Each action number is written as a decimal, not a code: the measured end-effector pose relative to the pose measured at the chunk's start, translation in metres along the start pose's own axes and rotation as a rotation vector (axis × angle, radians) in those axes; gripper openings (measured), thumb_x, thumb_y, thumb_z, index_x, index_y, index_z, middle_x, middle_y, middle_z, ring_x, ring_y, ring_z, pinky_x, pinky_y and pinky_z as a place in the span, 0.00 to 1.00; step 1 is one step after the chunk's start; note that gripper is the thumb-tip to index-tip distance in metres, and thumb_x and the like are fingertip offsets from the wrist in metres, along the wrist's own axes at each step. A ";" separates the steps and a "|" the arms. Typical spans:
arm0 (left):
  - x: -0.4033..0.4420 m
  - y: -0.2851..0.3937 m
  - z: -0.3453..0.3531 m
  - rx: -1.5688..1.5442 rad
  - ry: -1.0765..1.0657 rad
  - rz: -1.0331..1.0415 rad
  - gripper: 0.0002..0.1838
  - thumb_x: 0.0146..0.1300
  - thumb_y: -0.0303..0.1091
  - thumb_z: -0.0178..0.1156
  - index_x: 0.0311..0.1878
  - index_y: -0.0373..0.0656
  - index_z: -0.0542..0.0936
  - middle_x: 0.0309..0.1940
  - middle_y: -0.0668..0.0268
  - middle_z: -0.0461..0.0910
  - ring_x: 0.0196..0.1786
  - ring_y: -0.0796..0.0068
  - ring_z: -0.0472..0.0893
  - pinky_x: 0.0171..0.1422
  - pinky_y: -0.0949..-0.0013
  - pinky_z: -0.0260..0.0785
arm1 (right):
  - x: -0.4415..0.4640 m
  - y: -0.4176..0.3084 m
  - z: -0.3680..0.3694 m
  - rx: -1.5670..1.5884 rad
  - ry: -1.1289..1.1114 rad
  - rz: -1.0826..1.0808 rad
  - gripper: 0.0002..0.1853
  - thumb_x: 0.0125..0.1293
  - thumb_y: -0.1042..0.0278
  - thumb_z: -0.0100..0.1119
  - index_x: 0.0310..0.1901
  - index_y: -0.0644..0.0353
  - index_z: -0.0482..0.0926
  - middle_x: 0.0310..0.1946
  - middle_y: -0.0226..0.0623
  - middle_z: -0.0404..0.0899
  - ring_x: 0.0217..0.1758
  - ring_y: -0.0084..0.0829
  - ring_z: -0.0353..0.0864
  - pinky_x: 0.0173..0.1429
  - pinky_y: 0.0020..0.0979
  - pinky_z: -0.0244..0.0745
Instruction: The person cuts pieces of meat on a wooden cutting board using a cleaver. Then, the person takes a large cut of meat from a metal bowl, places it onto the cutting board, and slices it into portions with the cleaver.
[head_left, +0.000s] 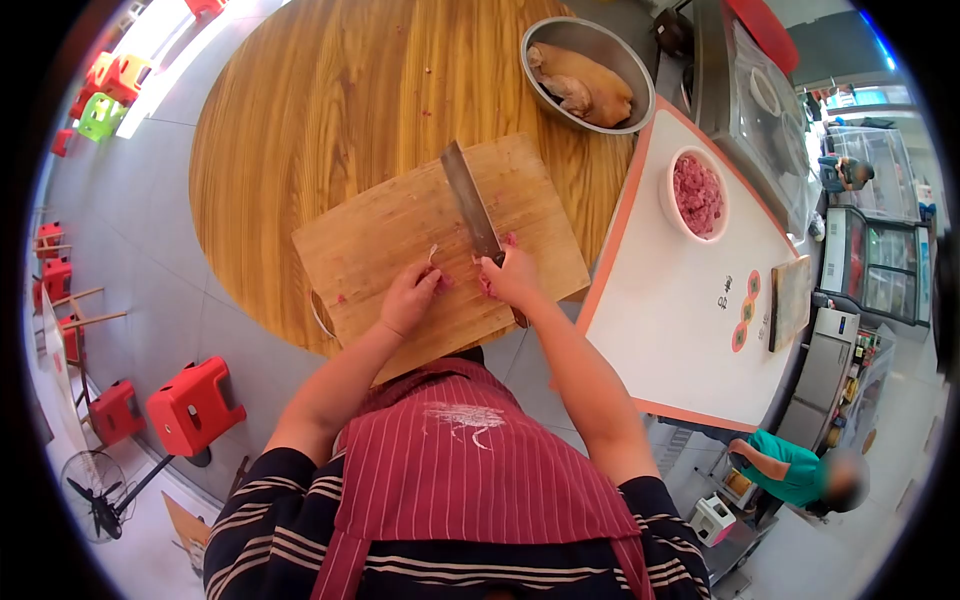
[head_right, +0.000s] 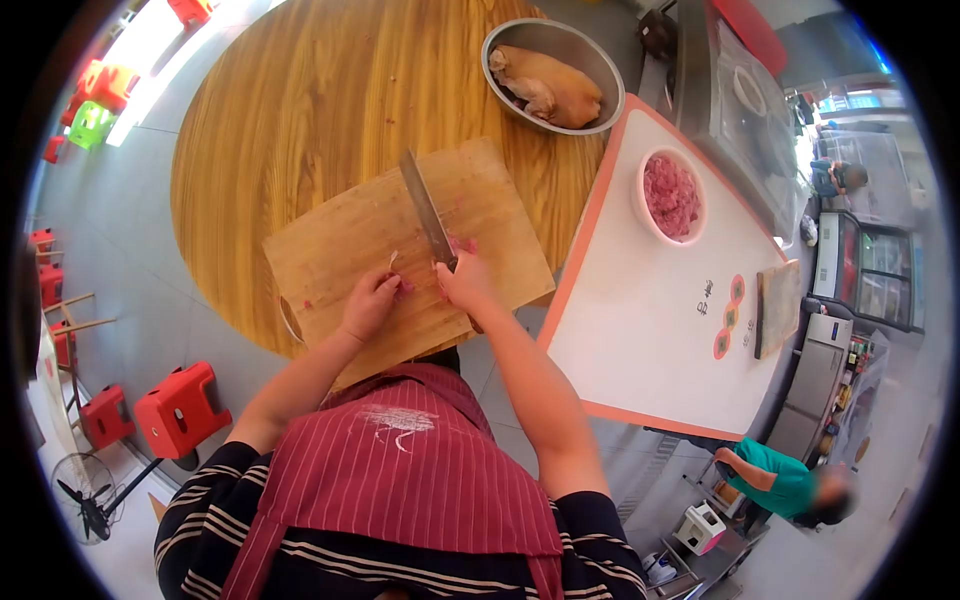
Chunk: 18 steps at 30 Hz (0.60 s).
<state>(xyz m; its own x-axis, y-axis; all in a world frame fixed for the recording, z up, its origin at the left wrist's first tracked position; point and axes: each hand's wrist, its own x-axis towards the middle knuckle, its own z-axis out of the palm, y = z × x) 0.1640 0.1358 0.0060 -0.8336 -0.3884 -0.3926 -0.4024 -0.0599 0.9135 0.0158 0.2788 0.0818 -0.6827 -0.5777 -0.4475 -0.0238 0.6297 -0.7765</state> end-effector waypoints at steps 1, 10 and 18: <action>-0.001 -0.001 0.000 -0.006 -0.006 -0.003 0.11 0.49 0.29 0.59 0.38 0.42 0.77 0.39 0.63 0.76 0.41 0.62 0.76 0.44 0.65 0.70 | -0.007 0.003 0.001 -0.004 0.001 0.007 0.15 0.57 0.59 0.53 0.32 0.66 0.76 0.25 0.52 0.77 0.32 0.47 0.79 0.34 0.43 0.72; -0.007 -0.006 -0.006 0.842 0.163 0.683 0.13 0.51 0.27 0.58 0.43 0.44 0.78 0.43 0.64 0.76 0.48 0.60 0.74 0.50 0.63 0.69 | -0.079 0.012 0.022 -0.524 -0.161 -0.084 0.10 0.60 0.63 0.47 0.34 0.63 0.69 0.26 0.52 0.77 0.32 0.51 0.78 0.37 0.48 0.71; 0.005 0.006 0.000 1.005 0.286 0.808 0.15 0.51 0.27 0.59 0.45 0.43 0.77 0.44 0.61 0.76 0.48 0.57 0.74 0.52 0.60 0.68 | -0.003 -0.019 0.059 -0.444 -0.134 -0.148 0.11 0.57 0.67 0.47 0.34 0.66 0.75 0.30 0.53 0.78 0.35 0.48 0.80 0.39 0.43 0.75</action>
<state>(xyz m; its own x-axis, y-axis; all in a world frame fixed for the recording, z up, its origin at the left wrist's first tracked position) 0.1573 0.1329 0.0092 -0.9110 -0.1787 0.3717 -0.0394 0.9348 0.3529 0.0612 0.2380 0.0713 -0.5488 -0.7213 -0.4226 -0.4427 0.6795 -0.5850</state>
